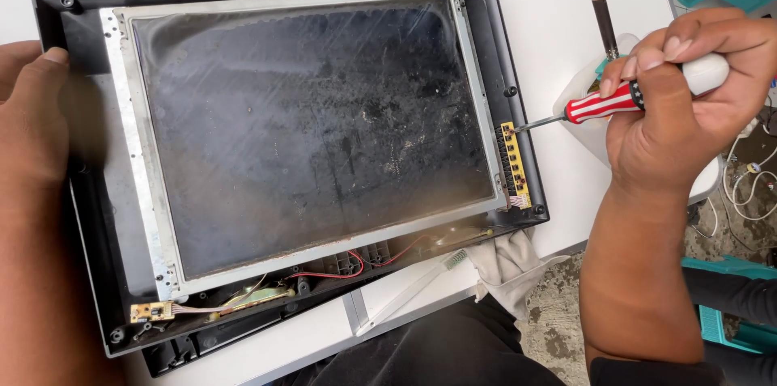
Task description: Disassembling a computer monitor by unscrewing internal frame components and carefully lifting the LCD panel from the chassis.
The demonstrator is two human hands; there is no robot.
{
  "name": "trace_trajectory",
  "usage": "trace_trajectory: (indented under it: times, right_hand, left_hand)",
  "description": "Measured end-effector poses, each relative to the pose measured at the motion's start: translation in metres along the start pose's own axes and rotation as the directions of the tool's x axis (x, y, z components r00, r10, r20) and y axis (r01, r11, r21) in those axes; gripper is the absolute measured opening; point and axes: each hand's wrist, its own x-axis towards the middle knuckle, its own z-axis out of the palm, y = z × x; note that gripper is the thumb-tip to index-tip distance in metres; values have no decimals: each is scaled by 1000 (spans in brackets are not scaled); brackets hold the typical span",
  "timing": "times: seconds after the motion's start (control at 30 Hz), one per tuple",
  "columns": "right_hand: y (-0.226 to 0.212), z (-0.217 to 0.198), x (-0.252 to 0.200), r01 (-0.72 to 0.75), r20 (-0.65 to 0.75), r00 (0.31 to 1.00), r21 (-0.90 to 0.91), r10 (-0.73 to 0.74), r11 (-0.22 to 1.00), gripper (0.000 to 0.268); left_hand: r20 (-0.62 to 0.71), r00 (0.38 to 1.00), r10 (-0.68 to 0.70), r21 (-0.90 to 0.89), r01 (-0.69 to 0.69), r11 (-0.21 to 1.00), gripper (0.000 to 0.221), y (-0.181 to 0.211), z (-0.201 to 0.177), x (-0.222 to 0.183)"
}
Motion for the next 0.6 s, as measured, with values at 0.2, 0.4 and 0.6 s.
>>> trace_trajectory:
  times: [0.2, 0.4, 0.6]
  right_hand:
    - [1, 1, -1, 52, 100, 994, -4, -51, 999, 27]
    - [-6, 9, -6, 58, 136, 989, -41, -52, 997, 23]
    - [2, -6, -5, 48, 82, 996, -16, -47, 999, 23]
  left_hand:
    - [-37, 998, 49, -31, -50, 998, 26, -16, 2, 7]
    - [-54, 993, -100, -79, 96, 992, 22, -1, 5, 1]
    - [-43, 999, -26, -37, 24, 999, 26, -6, 4, 3]
